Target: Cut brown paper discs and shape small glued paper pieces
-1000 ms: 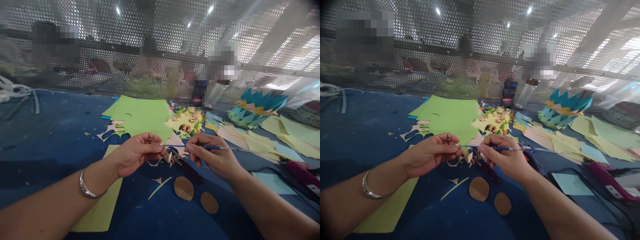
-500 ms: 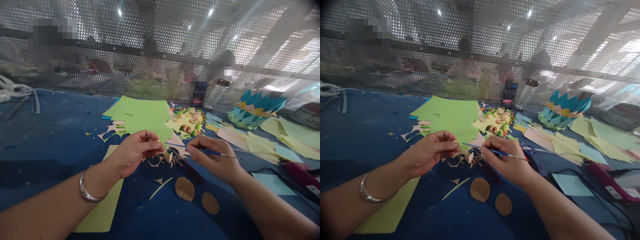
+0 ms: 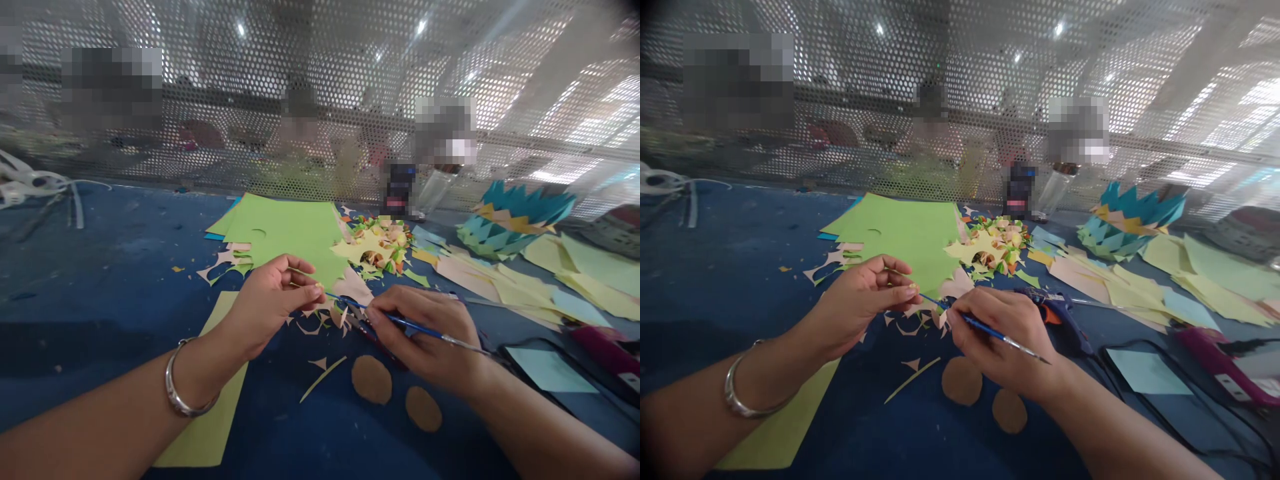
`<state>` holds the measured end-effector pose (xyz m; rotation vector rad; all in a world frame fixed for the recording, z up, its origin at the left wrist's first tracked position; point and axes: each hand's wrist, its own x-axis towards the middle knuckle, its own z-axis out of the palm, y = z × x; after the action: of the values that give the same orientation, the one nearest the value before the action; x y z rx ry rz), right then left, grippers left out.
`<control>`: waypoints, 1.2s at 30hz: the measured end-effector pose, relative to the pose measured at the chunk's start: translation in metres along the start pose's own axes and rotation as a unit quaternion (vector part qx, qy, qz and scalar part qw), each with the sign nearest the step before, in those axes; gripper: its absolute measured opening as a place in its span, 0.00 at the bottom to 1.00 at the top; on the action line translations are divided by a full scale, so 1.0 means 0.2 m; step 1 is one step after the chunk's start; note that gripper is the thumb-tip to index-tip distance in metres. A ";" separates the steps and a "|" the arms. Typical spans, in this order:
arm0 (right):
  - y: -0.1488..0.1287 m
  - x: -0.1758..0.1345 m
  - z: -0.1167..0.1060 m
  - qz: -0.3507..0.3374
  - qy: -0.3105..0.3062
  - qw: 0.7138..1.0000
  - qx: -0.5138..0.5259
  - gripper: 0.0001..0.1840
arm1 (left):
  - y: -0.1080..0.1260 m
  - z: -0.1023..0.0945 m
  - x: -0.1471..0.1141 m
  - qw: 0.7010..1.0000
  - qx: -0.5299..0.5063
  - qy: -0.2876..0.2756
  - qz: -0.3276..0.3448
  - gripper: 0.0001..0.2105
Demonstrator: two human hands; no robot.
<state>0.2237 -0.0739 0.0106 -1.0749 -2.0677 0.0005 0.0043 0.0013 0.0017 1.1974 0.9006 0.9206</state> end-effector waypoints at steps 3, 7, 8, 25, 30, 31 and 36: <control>0.00 -0.01 0.01 -0.013 -0.005 1.000 -0.007 0.08 | 0.00 0.01 -0.01 1.000 0.014 -0.013 0.001 0.15; 0.00 -0.01 0.02 -0.016 -0.006 1.000 -0.017 0.08 | -0.01 0.01 -0.02 0.999 0.022 -0.023 0.007 0.15; 0.00 -0.01 0.02 -0.017 -0.005 1.000 -0.018 0.08 | -0.01 0.01 -0.03 0.999 0.022 -0.025 0.008 0.16; 0.09 -0.01 -0.04 -0.011 -0.114 0.992 -0.061 0.08 | 0.03 0.00 -0.01 0.999 0.042 -0.010 0.014 0.18; 0.11 -0.01 -0.05 -0.011 -0.180 0.980 -0.087 0.12 | 0.04 0.00 -0.03 0.988 0.140 -0.062 0.004 0.26; 0.11 -0.01 -0.05 -0.011 -0.191 0.977 -0.093 0.13 | 0.04 -0.01 -0.04 0.981 0.174 -0.083 -0.001 0.25; 0.10 -0.01 -0.06 -0.006 -0.227 0.966 -0.124 0.14 | 0.04 -0.03 -0.05 0.926 0.360 -0.110 0.027 0.08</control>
<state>0.2459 -0.0668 0.0106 -1.3061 -2.5374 -0.0205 -0.0054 -0.0053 0.0100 1.9184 1.0600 0.4760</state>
